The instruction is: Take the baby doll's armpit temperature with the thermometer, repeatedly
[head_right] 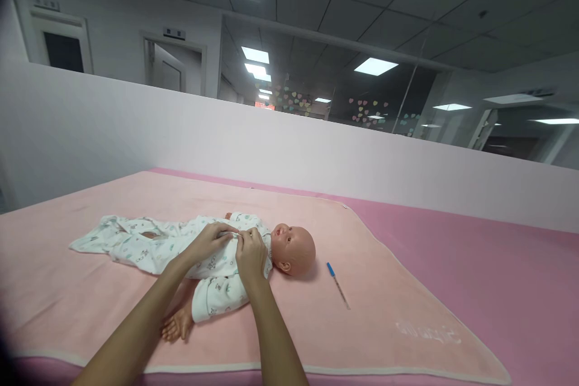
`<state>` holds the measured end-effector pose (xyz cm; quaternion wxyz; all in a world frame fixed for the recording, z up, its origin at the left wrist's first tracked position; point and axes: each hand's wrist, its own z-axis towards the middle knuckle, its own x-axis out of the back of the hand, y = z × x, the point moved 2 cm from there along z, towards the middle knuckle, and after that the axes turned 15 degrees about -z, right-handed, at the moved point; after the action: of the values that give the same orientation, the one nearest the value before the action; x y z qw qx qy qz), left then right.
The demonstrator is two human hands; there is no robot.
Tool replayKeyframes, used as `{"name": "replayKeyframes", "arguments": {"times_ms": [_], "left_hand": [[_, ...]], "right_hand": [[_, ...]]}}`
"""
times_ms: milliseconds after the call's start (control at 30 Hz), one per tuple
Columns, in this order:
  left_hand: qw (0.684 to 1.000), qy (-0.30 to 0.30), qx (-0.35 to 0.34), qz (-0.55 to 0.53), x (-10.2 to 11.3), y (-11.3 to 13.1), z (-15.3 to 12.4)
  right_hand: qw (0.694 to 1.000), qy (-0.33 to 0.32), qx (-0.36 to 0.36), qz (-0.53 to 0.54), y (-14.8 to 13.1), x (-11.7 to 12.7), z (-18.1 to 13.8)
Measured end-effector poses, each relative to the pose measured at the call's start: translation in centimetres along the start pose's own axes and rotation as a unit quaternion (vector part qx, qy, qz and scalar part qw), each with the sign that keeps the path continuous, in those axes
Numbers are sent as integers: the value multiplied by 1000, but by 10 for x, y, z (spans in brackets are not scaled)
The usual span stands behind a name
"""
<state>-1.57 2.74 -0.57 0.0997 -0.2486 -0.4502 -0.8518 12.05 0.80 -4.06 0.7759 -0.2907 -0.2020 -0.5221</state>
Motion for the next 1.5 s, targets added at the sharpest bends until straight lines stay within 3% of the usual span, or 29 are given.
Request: {"name": "replayKeyframes", "arguments": {"times_ms": [400, 700, 900, 1067, 1333, 1500], "left_hand": [[997, 9, -17, 78, -5, 5, 0], [996, 1, 10, 84, -8, 4, -1], [993, 30, 0, 115, -13, 2, 0], [993, 39, -2, 108, -14, 4, -1], [994, 64, 14, 85, -10, 5, -1], [982, 90, 16, 166, 3, 6, -4]], "right_hand": [[999, 6, -26, 36, 0, 2, -1], [997, 38, -21, 69, 2, 1, 1], [999, 38, 10, 6, -6, 4, 0], [997, 16, -25, -69, -15, 2, 3], [997, 15, -25, -77, -19, 1, 1], [998, 21, -22, -49, -14, 1, 0]]}}
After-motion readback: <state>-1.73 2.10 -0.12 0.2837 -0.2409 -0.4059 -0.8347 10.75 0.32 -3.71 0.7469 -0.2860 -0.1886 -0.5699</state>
